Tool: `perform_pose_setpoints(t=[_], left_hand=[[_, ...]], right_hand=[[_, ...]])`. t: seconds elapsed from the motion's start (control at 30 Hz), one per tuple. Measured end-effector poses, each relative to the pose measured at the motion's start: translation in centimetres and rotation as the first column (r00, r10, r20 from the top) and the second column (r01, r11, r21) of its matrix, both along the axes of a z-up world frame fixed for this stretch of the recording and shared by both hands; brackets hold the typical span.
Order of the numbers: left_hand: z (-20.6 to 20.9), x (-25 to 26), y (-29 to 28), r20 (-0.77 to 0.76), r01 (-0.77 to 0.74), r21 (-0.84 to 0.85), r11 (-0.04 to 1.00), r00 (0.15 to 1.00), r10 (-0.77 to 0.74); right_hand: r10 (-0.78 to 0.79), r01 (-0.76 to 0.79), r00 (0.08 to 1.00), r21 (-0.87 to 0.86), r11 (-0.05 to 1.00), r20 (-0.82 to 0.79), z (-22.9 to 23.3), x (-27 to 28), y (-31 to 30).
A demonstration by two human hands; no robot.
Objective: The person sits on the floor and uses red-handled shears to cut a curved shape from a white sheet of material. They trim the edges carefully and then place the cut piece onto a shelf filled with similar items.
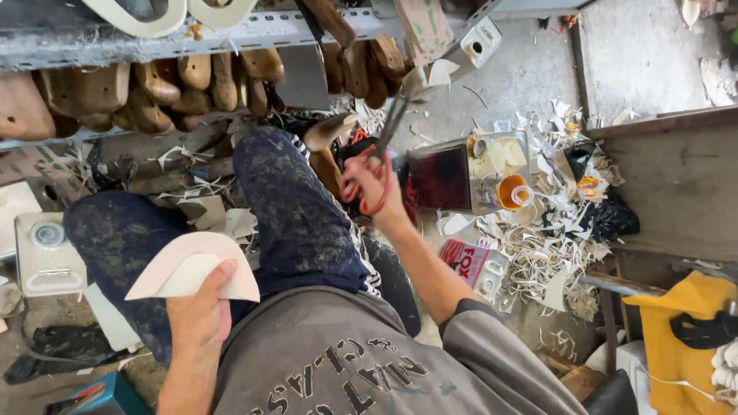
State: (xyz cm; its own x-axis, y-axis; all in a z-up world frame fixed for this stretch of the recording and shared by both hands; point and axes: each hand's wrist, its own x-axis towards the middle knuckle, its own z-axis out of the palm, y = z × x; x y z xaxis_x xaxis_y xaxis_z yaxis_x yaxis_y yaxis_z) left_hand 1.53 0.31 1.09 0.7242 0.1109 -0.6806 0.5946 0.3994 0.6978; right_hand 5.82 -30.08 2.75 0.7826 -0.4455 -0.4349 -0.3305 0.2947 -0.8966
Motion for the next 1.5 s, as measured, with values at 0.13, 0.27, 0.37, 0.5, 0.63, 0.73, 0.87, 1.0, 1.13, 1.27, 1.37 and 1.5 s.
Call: perform_pose_setpoints(t=[0.13, 0.27, 0.37, 0.5, 0.63, 0.73, 0.87, 1.0, 1.13, 1.27, 1.37, 1.5], left_hand=[[-1.9, 0.7, -0.7, 0.248, -0.052, -0.010, 0.999, 0.967, 0.053], [-2.6, 1.9, -2.5, 0.499, -0.107, -0.030, 0.994, 0.860, 0.108], [-0.7, 1.9, -4.1, 0.563, -0.107, 0.089, 0.990, 0.826, 0.038], [3.1, 1.5, -5.4, 0.632, -0.183, 0.260, 0.948, 0.774, -0.023], [3.5, 0.8, -5.5, 0.672, -0.209, 0.259, 0.943, 0.741, -0.021], [3.5, 0.6, -4.5, 0.689, -0.193, 0.218, 0.957, 0.725, -0.011], [6.6, -0.1, -2.4, 0.677, -0.077, -0.156, 0.985, 0.718, 0.163], [7.7, -0.8, 1.3, 0.545, 0.164, -0.275, 0.947, 0.839, 0.013], [6.9, -1.6, 2.7, 0.376, 0.315, 0.126, 0.941, 0.862, -0.339], [7.9, -1.5, 3.3, 0.279, 0.478, 0.106, 0.872, 0.827, -0.487], [7.5, -2.0, 3.5, 0.318, 0.523, -0.005, 0.852, 0.809, -0.494], [8.1, -1.9, 3.8, 0.354, 0.561, -0.051, 0.827, 0.784, -0.510]], right_hand=[[0.262, -0.249, 0.960, -0.126, 0.960, 0.096, -1.5, -4.2, 5.2], [0.310, -0.288, 0.929, -0.131, 0.948, 0.200, -1.8, -6.0, 8.5], [0.407, -0.417, 0.846, -0.049, 0.908, 0.345, -2.1, -6.5, 9.3], [0.511, -0.536, 0.772, -0.047, 0.843, 0.379, 0.5, -6.2, 11.0], [0.462, -0.479, 0.809, -0.046, 0.877, 0.364, 0.4, -6.3, 11.8], [0.397, -0.411, 0.853, -0.033, 0.911, 0.337, 0.3, -6.4, 12.0], [0.457, -0.447, 0.841, -0.104, 0.888, 0.289, -0.4, -5.9, 9.2], [0.561, -0.527, 0.803, -0.200, 0.826, 0.202, 3.3, -4.3, 7.6], [0.637, -0.602, 0.763, -0.241, 0.761, 0.109, 5.5, -4.1, 7.2], [0.695, -0.654, 0.715, -0.274, 0.705, 0.079, 7.1, -3.4, 7.0], [0.689, -0.658, 0.710, -0.215, 0.722, 0.143, 6.0, -3.4, 6.8], [0.673, -0.650, 0.721, -0.175, 0.739, 0.163, 6.7, -3.3, 6.5]])
